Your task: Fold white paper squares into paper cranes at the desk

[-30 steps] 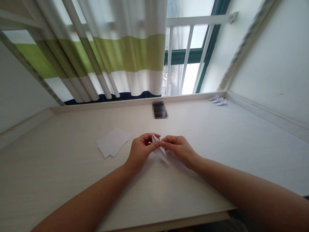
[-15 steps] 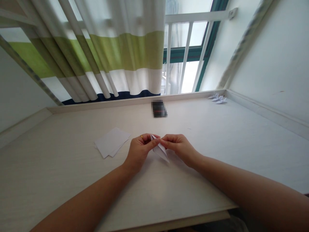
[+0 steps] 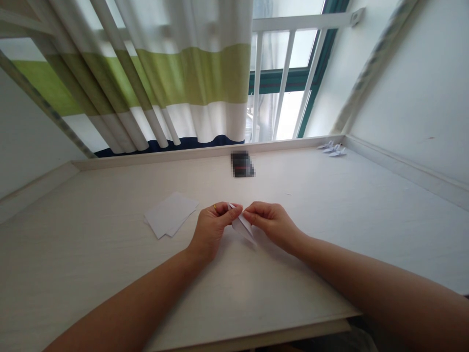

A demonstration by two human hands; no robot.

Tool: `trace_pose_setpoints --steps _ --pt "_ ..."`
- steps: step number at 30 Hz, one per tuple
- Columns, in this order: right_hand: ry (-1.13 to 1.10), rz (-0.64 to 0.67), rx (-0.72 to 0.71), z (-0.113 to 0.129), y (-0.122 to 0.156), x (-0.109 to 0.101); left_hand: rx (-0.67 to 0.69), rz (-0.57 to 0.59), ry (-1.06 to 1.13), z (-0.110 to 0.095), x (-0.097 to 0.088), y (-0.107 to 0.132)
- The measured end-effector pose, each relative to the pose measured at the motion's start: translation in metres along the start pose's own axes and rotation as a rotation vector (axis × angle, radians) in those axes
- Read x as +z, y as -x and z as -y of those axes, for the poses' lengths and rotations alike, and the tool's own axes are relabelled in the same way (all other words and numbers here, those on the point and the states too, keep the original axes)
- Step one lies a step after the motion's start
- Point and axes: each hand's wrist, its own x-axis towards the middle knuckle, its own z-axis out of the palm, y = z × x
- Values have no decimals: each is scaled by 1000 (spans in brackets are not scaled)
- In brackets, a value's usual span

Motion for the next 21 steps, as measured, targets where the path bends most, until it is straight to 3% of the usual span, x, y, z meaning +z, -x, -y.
trace_pose_setpoints --steps 8,21 --pt "140 -23 -56 4 1 0 2 -28 50 -1 2 1" --pt "173 -26 -110 6 3 0 25 -34 57 -1 1 2"
